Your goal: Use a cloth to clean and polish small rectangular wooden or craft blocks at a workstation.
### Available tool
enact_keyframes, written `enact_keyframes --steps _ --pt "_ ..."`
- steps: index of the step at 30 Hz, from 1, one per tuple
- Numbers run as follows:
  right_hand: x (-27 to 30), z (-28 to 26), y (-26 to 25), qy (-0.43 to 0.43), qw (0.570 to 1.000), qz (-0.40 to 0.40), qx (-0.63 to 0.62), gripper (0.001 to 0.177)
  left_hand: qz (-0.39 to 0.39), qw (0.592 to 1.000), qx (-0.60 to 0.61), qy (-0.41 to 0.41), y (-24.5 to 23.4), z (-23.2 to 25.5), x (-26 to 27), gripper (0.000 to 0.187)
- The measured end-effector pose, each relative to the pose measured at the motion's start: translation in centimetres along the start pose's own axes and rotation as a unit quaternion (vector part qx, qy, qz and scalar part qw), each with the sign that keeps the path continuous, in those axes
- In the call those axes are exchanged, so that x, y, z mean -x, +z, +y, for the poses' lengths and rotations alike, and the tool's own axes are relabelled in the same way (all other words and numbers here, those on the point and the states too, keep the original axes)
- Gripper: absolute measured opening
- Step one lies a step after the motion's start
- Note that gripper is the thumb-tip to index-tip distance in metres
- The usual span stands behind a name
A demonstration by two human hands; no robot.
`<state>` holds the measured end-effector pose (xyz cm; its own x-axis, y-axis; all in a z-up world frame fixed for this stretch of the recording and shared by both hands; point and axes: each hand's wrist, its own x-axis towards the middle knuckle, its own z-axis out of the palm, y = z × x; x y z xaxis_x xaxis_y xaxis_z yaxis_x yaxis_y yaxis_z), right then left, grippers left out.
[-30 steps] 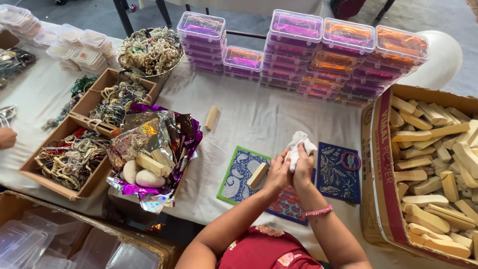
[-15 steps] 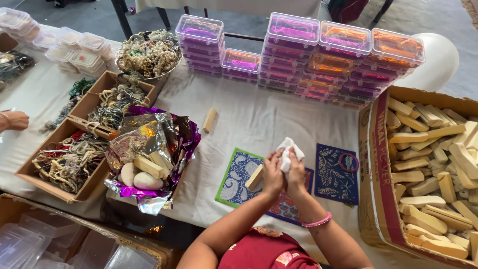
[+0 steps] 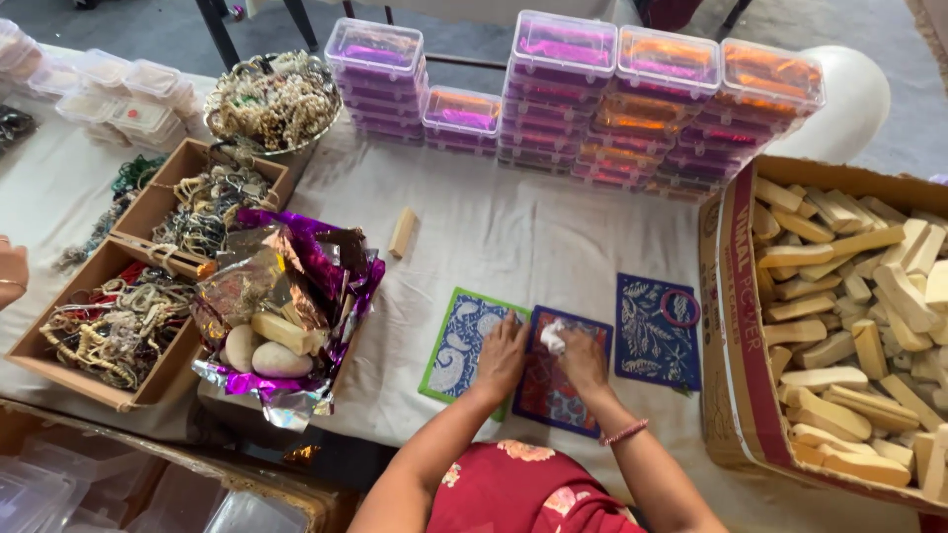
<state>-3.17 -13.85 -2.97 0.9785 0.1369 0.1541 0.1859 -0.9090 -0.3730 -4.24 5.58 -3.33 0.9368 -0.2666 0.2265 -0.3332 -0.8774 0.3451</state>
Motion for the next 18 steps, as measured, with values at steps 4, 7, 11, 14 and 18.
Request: enact_keyframes --steps 4,7,11,14,18 --pt "-0.8 -4.6 -5.2 0.083 0.995 -0.024 -0.044 0.033 -0.021 0.997 0.019 -0.069 0.0 -0.1 -0.3 0.052" --pt "-0.5 -6.8 -5.7 0.029 0.986 0.057 -0.152 0.036 0.03 0.932 0.306 -0.193 0.9 -0.5 -2.5 0.052" --pt "-0.3 -10.8 -5.4 -0.025 0.927 0.128 -0.351 0.057 -0.017 0.448 0.827 -0.34 2.5 1.1 -4.0 0.043" --pt "-3.0 -10.2 -6.6 0.072 0.922 0.12 -0.362 0.05 -0.014 0.464 0.832 -0.303 -1.9 3.8 -4.3 0.043" --pt "-4.3 -10.0 -8.7 0.24 0.86 0.071 -0.446 0.033 0.03 0.577 0.774 -0.258 -2.0 4.9 -4.1 0.058"
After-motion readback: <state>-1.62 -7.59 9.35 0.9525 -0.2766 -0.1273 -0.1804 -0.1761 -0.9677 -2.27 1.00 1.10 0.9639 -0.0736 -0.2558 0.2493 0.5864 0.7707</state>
